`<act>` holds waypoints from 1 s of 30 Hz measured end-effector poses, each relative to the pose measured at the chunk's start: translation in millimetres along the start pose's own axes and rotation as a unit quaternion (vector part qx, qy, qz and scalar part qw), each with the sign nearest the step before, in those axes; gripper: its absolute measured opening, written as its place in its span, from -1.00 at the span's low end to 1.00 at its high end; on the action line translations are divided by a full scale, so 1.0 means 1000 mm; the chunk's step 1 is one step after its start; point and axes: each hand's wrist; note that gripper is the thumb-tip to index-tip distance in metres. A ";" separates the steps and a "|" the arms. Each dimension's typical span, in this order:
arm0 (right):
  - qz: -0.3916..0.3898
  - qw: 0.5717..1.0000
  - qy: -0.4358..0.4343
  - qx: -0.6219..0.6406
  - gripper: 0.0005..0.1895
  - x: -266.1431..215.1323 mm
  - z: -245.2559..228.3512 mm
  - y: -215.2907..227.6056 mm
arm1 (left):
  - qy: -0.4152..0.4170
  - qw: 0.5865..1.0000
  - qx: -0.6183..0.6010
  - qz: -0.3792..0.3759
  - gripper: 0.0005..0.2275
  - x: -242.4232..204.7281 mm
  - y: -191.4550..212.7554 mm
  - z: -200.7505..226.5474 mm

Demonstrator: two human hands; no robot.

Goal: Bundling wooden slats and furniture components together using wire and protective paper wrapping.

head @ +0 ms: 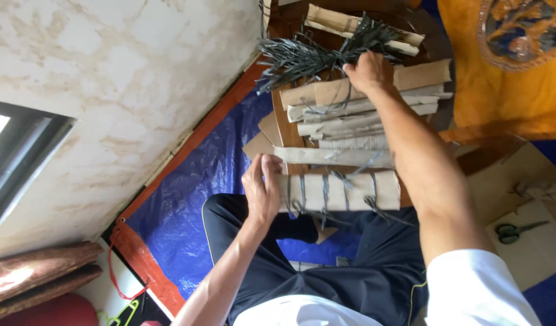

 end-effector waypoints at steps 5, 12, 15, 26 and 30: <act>0.012 0.999 0.027 -0.043 -0.56 0.017 0.016 -0.048 | 0.013 1.000 -0.001 -0.011 -0.68 0.003 0.001 0.005; 0.012 0.991 0.025 0.131 -0.83 0.010 -0.005 -0.008 | 0.025 1.000 0.002 -0.004 -0.68 0.002 0.001 0.000; 0.025 0.976 0.051 0.211 -0.82 -0.012 -0.019 0.041 | 0.041 0.999 -0.013 -0.006 -0.69 0.002 -0.002 -0.001; 0.194 0.909 0.224 0.292 -0.84 -0.205 -0.009 0.156 | -0.072 0.997 0.025 -0.007 -0.75 0.005 -0.005 -0.022; 0.252 0.903 0.232 0.261 -0.84 -0.218 0.001 0.145 | -0.211 0.964 0.160 -0.006 -0.86 0.026 -0.002 -0.010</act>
Point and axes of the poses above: each hand's wrist, its own x-axis towards the middle knuckle, its own y-axis out of the back of the hand, z = x × y, and after that the axes turned 4 degrees about z, right-handed
